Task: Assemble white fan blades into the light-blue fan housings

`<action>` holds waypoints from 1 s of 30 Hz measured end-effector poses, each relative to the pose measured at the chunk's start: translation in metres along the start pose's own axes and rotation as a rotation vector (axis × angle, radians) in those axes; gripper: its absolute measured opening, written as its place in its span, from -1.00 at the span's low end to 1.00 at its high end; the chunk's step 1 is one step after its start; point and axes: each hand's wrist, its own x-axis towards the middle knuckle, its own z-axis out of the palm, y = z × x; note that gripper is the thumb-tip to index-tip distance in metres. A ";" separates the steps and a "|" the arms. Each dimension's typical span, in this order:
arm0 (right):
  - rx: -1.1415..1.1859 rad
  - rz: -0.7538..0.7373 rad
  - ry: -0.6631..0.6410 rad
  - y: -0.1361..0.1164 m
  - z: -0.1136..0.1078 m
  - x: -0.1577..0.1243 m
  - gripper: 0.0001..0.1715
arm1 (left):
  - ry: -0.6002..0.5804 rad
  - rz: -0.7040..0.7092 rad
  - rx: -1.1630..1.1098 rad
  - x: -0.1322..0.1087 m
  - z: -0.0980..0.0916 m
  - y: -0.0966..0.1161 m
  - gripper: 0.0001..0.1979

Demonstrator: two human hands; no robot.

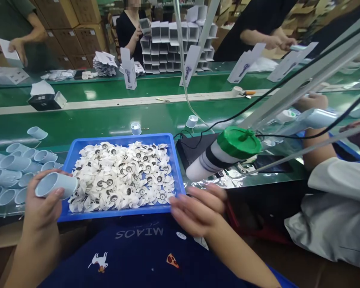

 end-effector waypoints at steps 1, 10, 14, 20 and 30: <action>-0.113 -0.044 -0.130 -0.008 0.004 0.009 -0.94 | -0.033 0.007 0.004 -0.002 0.004 0.000 -0.55; -0.537 0.027 -0.587 -0.013 0.048 0.082 -0.83 | -0.187 -0.017 0.106 -0.017 -0.003 -0.015 -0.52; -0.531 0.157 -0.613 -0.013 0.060 0.079 -0.69 | -0.147 -0.063 0.111 -0.019 -0.009 -0.019 -0.48; -0.288 0.281 -0.510 -0.012 0.062 0.081 -0.81 | -0.172 -0.034 0.020 -0.017 -0.002 -0.015 -0.50; 0.907 0.414 -0.421 -0.036 0.032 0.058 -0.51 | -0.253 0.052 -0.105 -0.022 0.017 -0.011 -0.41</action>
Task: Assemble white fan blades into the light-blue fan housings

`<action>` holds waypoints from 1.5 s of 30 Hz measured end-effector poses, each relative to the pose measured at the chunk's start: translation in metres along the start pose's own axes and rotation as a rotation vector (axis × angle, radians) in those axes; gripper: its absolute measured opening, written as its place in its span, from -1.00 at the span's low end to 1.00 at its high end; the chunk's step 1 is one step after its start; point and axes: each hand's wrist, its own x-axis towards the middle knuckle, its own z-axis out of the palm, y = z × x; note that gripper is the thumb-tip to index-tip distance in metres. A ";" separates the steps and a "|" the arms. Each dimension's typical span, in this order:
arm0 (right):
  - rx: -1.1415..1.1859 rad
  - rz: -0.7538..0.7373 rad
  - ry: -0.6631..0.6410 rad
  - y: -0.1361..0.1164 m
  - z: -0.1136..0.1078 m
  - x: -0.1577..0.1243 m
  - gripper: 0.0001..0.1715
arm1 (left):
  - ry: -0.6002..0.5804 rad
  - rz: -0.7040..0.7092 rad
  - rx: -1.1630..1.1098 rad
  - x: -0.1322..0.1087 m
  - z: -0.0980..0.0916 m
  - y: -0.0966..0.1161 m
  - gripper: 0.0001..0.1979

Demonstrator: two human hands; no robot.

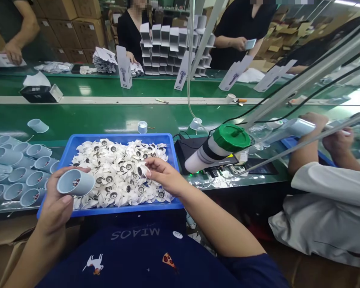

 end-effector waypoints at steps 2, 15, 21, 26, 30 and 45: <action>0.219 0.031 -0.065 0.000 0.010 -0.007 -0.45 | -0.081 -0.012 0.063 -0.001 0.007 0.003 -0.44; 0.696 0.036 -0.247 -0.006 0.030 -0.020 -0.51 | -0.460 0.355 0.625 0.002 0.049 0.041 -0.44; -0.038 -0.436 -0.179 -0.030 0.029 -0.030 -0.75 | -0.417 0.386 0.676 0.001 0.055 0.043 -0.46; -0.907 -0.563 -0.013 -0.045 0.041 -0.034 -0.84 | -0.368 0.462 0.711 -0.004 0.062 0.036 -0.54; -0.914 -0.494 -0.040 -0.042 0.048 -0.019 -0.87 | -0.255 0.450 0.731 -0.008 0.070 0.033 -0.50; -0.172 -0.345 0.228 0.024 -0.042 -0.085 -0.75 | -0.379 0.394 0.809 0.087 0.030 0.019 -0.60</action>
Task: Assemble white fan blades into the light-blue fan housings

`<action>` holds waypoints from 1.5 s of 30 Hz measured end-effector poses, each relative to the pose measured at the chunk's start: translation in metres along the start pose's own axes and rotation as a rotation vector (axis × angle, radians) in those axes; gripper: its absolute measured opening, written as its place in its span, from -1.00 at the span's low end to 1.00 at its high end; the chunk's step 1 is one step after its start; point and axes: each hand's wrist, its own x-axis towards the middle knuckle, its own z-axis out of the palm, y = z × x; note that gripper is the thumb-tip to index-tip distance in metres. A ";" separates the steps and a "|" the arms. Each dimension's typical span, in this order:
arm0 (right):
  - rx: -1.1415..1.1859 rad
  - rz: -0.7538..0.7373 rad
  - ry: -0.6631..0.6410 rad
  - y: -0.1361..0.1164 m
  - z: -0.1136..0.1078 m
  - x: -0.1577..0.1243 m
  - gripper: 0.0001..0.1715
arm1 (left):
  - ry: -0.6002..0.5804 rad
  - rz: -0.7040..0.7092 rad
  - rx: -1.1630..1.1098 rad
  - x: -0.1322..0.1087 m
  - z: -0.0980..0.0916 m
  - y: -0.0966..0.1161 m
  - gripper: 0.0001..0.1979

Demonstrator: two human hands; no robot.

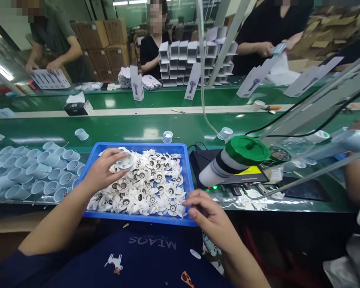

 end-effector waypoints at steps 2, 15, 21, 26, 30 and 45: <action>0.022 0.036 0.030 0.006 0.005 -0.007 -0.74 | 0.030 0.068 -0.001 0.025 0.007 -0.011 -0.75; 0.035 0.133 0.011 0.004 0.008 -0.032 -0.52 | 0.040 0.015 0.134 0.148 0.063 -0.073 -0.71; 0.052 0.204 0.016 0.020 0.007 -0.038 -0.49 | 0.036 0.117 0.191 0.146 0.049 -0.075 -0.61; 0.071 0.207 -0.005 0.015 0.009 -0.030 -0.52 | 0.065 0.078 0.229 0.142 0.037 -0.078 -0.51; 0.060 0.174 -0.043 0.008 0.013 -0.026 -0.47 | 0.031 0.032 0.241 0.142 0.041 -0.077 -0.60; -0.069 -0.014 0.001 -0.012 0.007 -0.022 -0.67 | 0.151 0.181 0.059 0.128 0.038 -0.015 -0.44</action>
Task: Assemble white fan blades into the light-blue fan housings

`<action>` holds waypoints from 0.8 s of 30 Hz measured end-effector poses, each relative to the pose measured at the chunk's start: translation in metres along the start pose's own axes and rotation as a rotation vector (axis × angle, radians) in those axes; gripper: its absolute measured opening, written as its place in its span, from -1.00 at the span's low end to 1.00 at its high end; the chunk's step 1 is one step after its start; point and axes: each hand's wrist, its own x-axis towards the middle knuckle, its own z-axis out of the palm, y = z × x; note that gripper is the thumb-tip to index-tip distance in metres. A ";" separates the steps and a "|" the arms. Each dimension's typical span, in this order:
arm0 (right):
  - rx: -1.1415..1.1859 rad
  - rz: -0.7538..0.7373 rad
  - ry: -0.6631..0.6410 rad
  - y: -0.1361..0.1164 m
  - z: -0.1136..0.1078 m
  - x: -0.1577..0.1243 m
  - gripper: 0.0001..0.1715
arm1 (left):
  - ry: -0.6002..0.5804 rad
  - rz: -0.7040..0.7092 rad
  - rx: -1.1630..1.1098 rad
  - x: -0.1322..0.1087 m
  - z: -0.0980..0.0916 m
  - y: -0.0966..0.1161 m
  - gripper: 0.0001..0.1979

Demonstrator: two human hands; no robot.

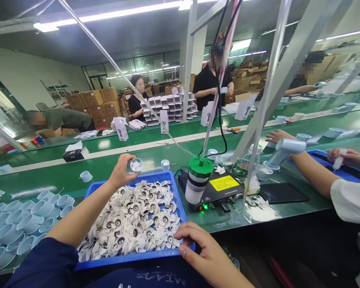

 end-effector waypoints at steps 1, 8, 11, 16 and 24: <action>-0.031 -0.071 0.002 -0.007 0.002 0.005 -0.73 | -0.004 0.038 -0.026 -0.006 -0.008 0.014 -0.46; -0.562 -0.726 0.216 -0.058 0.028 0.054 -0.58 | 0.011 0.351 -0.219 -0.051 -0.056 0.093 -0.39; -0.763 -0.811 0.316 -0.066 0.040 0.068 -0.47 | 0.025 0.372 -0.236 -0.062 -0.064 0.101 -0.35; -0.694 -0.868 0.359 -0.064 0.051 0.073 -0.46 | 0.010 0.311 -0.214 -0.073 -0.070 0.097 -0.37; -0.759 -0.841 0.385 -0.053 0.046 0.071 -0.50 | -0.046 0.340 -0.277 -0.075 -0.062 0.098 -0.34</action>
